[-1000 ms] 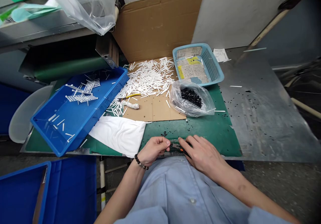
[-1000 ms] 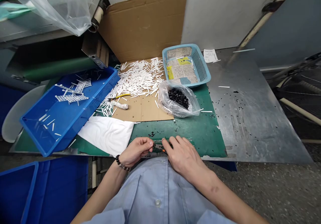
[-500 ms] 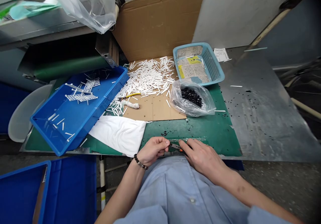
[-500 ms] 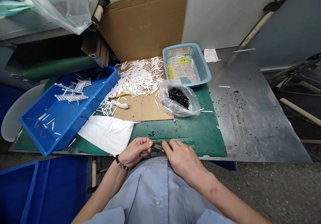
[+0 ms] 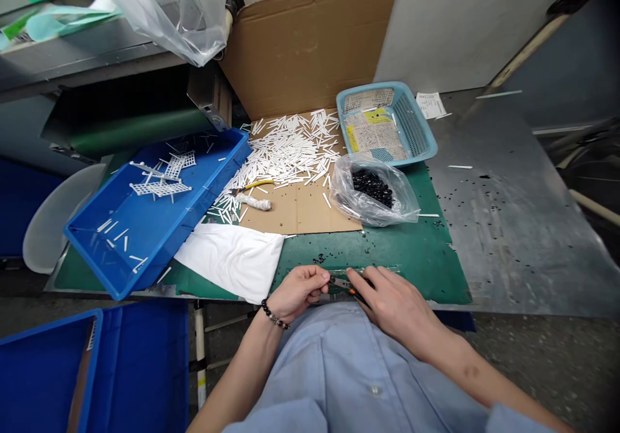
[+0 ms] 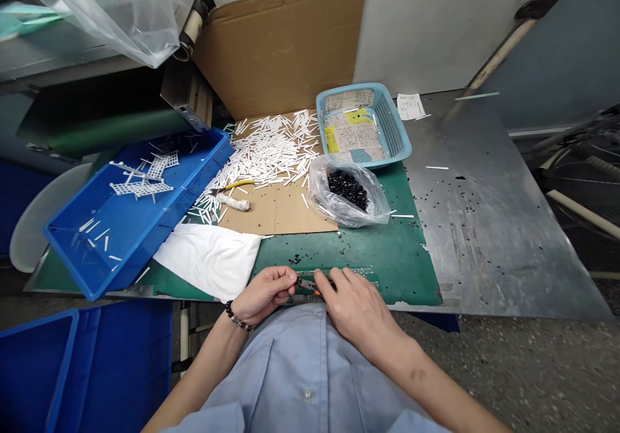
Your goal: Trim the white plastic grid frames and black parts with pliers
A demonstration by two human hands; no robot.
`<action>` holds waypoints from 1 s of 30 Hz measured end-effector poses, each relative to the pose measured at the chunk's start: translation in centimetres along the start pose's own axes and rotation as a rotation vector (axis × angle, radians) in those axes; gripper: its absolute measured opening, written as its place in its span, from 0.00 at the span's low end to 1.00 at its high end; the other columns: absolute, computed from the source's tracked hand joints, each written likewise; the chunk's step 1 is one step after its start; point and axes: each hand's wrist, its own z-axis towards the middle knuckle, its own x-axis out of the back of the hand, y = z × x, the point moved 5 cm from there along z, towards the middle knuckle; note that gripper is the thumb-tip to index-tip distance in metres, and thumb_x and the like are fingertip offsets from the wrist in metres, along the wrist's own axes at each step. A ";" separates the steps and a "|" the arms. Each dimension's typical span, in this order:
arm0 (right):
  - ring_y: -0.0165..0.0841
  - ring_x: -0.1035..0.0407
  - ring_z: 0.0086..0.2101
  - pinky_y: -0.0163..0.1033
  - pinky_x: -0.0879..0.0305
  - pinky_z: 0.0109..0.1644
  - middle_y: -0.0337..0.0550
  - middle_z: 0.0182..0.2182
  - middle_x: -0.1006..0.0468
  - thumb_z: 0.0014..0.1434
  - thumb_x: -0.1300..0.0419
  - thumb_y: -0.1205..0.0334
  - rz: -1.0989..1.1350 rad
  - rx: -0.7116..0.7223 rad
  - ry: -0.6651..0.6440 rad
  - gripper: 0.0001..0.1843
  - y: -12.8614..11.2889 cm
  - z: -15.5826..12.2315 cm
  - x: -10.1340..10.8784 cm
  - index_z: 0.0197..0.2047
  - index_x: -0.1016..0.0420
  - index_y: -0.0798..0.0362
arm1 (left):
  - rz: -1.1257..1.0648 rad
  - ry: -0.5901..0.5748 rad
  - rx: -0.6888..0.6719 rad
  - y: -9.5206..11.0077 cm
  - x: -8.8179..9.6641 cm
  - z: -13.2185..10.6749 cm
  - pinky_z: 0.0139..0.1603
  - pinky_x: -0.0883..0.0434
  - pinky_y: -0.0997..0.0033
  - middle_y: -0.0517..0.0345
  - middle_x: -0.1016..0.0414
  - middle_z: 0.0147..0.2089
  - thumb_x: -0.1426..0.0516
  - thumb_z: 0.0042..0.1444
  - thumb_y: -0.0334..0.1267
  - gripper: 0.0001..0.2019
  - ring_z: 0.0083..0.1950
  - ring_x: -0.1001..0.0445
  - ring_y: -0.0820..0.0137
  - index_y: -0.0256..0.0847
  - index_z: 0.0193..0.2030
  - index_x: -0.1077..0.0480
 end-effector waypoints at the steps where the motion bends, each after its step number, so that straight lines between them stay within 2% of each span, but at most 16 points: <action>1: 0.37 0.36 0.36 0.42 0.39 0.39 0.44 0.37 0.30 0.61 0.45 0.68 -0.003 0.002 -0.008 0.22 0.0 0.1 0.1 0.58 0.36 0.53 | -0.003 -0.001 0.001 0.0 -0.1 0.0 0.22 0.58 0.76 0.60 0.34 0.24 0.33 0.46 0.47 0.19 0.20 0.51 0.84 0.34 0.28 0.34; 6: 0.36 0.35 0.35 0.40 0.41 0.35 0.42 0.35 0.31 0.60 0.45 0.71 0.023 -0.012 -0.066 0.20 -0.1 0.1 -0.1 0.55 0.34 0.51 | -0.019 0.004 0.010 -0.2 -0.2 -0.1 0.22 0.55 0.79 0.59 0.33 0.25 0.34 0.48 0.44 0.17 0.21 0.48 0.83 0.33 0.29 0.34; 9: 0.36 0.35 0.37 0.39 0.40 0.36 0.42 0.36 0.31 0.60 0.45 0.70 0.062 -0.015 0.004 0.21 0.1 -0.3 -0.4 0.57 0.36 0.53 | -0.087 -0.007 -0.019 -0.2 0.5 -0.1 0.23 0.48 0.80 0.56 0.31 0.27 0.36 0.51 0.41 0.13 0.23 0.42 0.81 0.34 0.30 0.34; 13: 0.36 0.35 0.37 0.40 0.39 0.39 0.43 0.38 0.31 0.62 0.45 0.64 0.138 -0.045 0.087 0.21 0.6 -0.8 -1.0 0.59 0.38 0.54 | -0.273 -0.064 -0.143 0.1 2.2 -0.1 0.26 0.41 0.80 0.51 0.28 0.33 0.41 0.51 0.35 0.06 0.27 0.36 0.77 0.35 0.31 0.34; 16: 0.36 0.36 0.37 0.39 0.39 0.39 0.43 0.38 0.31 0.62 0.46 0.64 0.154 -0.053 0.100 0.21 0.8 -0.9 -1.2 0.59 0.38 0.53 | -0.357 -0.063 -0.193 0.3 3.3 0.0 0.27 0.40 0.81 0.50 0.28 0.34 0.41 0.48 0.31 0.05 0.28 0.35 0.77 0.34 0.33 0.33; 18: 0.35 0.36 0.36 0.39 0.39 0.39 0.43 0.37 0.32 0.62 0.46 0.65 0.158 -0.048 0.100 0.21 0.8 -0.8 -1.1 0.59 0.39 0.53 | -0.362 -0.038 -0.207 0.5 3.6 0.2 0.25 0.41 0.81 0.51 0.29 0.33 0.42 0.50 0.32 0.05 0.27 0.37 0.78 0.34 0.33 0.33; 22: 0.36 0.36 0.37 0.39 0.39 0.39 0.43 0.38 0.32 0.62 0.47 0.65 0.159 -0.048 0.094 0.22 0.8 -0.7 -1.0 0.59 0.40 0.53 | -0.310 0.042 -0.225 1.0 3.6 0.7 0.23 0.45 0.82 0.55 0.31 0.31 0.41 0.54 0.36 0.08 0.24 0.41 0.80 0.35 0.30 0.36; 27: 0.36 0.36 0.37 0.39 0.39 0.40 0.44 0.38 0.32 0.62 0.47 0.65 0.166 -0.071 0.077 0.21 1.0 -0.8 -1.0 0.59 0.40 0.53 | -0.212 0.067 -0.199 1.1 3.6 1.2 0.24 0.46 0.80 0.58 0.32 0.31 0.40 0.49 0.36 0.08 0.25 0.41 0.80 0.36 0.33 0.35; 30: 0.36 0.36 0.37 0.39 0.39 0.40 0.44 0.39 0.32 0.63 0.48 0.64 0.172 -0.083 0.066 0.21 1.1 -0.8 -1.2 0.59 0.40 0.52 | 0.156 0.252 -0.238 1.2 4.4 1.4 0.23 0.48 0.78 0.63 0.37 0.26 0.42 0.51 0.39 0.09 0.23 0.44 0.78 0.37 0.36 0.32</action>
